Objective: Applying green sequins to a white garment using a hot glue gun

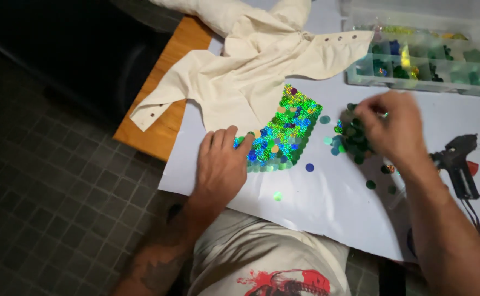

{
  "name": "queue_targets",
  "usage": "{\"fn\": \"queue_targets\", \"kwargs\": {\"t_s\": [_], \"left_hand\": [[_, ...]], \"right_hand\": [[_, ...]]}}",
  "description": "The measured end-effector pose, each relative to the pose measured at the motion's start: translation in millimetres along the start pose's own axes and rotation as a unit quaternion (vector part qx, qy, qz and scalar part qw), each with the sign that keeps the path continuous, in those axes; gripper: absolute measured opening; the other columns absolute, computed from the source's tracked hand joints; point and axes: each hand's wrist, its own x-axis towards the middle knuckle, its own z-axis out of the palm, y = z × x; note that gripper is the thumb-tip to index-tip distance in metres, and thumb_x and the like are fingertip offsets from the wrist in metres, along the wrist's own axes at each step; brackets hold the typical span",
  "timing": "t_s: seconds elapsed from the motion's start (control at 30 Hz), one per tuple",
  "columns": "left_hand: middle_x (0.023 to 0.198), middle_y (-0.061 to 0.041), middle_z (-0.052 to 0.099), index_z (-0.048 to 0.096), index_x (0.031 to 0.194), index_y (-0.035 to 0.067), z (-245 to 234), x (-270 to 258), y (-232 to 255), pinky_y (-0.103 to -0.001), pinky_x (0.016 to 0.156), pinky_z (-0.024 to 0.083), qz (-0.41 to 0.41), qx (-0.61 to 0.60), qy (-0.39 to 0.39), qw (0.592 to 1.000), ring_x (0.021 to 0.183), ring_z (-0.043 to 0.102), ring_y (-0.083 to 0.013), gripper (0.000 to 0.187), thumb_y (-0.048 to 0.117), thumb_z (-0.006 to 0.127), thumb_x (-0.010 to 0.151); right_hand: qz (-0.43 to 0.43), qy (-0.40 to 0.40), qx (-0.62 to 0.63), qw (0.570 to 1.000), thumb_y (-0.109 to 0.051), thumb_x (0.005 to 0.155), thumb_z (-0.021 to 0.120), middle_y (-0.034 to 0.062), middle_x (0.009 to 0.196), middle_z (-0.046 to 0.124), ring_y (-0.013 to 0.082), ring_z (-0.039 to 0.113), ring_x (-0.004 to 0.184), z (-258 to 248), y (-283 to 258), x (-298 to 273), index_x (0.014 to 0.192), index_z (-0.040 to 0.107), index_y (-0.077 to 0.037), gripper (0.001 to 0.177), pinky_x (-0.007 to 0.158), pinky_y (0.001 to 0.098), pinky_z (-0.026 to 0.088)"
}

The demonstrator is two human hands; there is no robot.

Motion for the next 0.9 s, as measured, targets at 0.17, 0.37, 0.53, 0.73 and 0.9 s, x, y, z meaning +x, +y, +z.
{"fn": "queue_targets", "kwargs": {"t_s": [0.17,0.37,0.53,0.73,0.9], "left_hand": [[0.111,-0.01,0.062,0.072,0.12,0.02,15.3,-4.9,3.6,-0.042,0.088,0.043,-0.027,-0.014,0.013,0.999,0.093,0.058,-0.031,0.044,0.011,0.061,0.078],[0.108,-0.009,0.061,0.068,0.122,0.021,-5.2,-1.9,0.8,-0.04,0.089,0.044,-0.036,-0.029,-0.026,0.999,0.097,0.057,-0.0289,0.043,0.015,0.069,0.08],[0.113,-0.011,0.059,0.065,0.128,0.02,-1.7,-7.8,1.9,-0.04,0.093,0.043,-0.029,-0.034,-0.034,0.998,0.097,0.055,-0.0294,0.045,0.013,0.065,0.084],[0.129,-0.018,0.059,0.067,0.132,0.017,4.6,-13.0,-1.4,-0.045,0.092,0.047,-0.045,-0.11,-0.038,0.992,0.104,0.054,-0.0365,0.047,0.008,0.058,0.086],[0.123,-0.011,0.061,0.058,0.134,0.006,0.7,-8.9,-7.7,-0.045,0.095,0.046,-0.071,-0.187,-0.044,0.979,0.105,0.056,-0.033,0.046,0.005,0.053,0.088]], "right_hand": [[-0.046,-0.092,-0.072,0.992,-0.025,0.095,0.07,0.009,0.093,0.074,0.0338,0.063,0.091,12.3,-9.5,-6.4,0.104,0.081,-0.016,0.017,0.093,0.0446,0.043],[0.02,-0.176,-0.11,0.978,-0.037,0.085,0.075,0.0087,0.115,0.074,0.0301,0.063,0.115,5.2,-28.1,-1.0,0.115,0.078,-0.016,0.037,0.097,0.0434,0.048],[0.008,-0.16,-0.113,0.981,-0.035,0.089,0.072,0.0045,0.112,0.074,0.0272,0.062,0.116,13.6,-19.0,-6.8,0.114,0.079,-0.019,0.03,0.096,0.0414,0.049],[-0.015,-0.112,-0.094,0.989,-0.024,0.091,0.07,0.0042,0.103,0.077,0.0297,0.065,0.106,16.2,-21.3,-11.3,0.103,0.081,-0.018,0.017,0.089,0.0422,0.05],[-0.024,-0.06,-0.103,0.993,-0.025,0.103,0.061,0.0116,0.102,0.074,0.0375,0.063,0.102,11.6,-23.5,-15.0,0.106,0.074,-0.006,0.023,0.09,0.0483,0.048]]}}
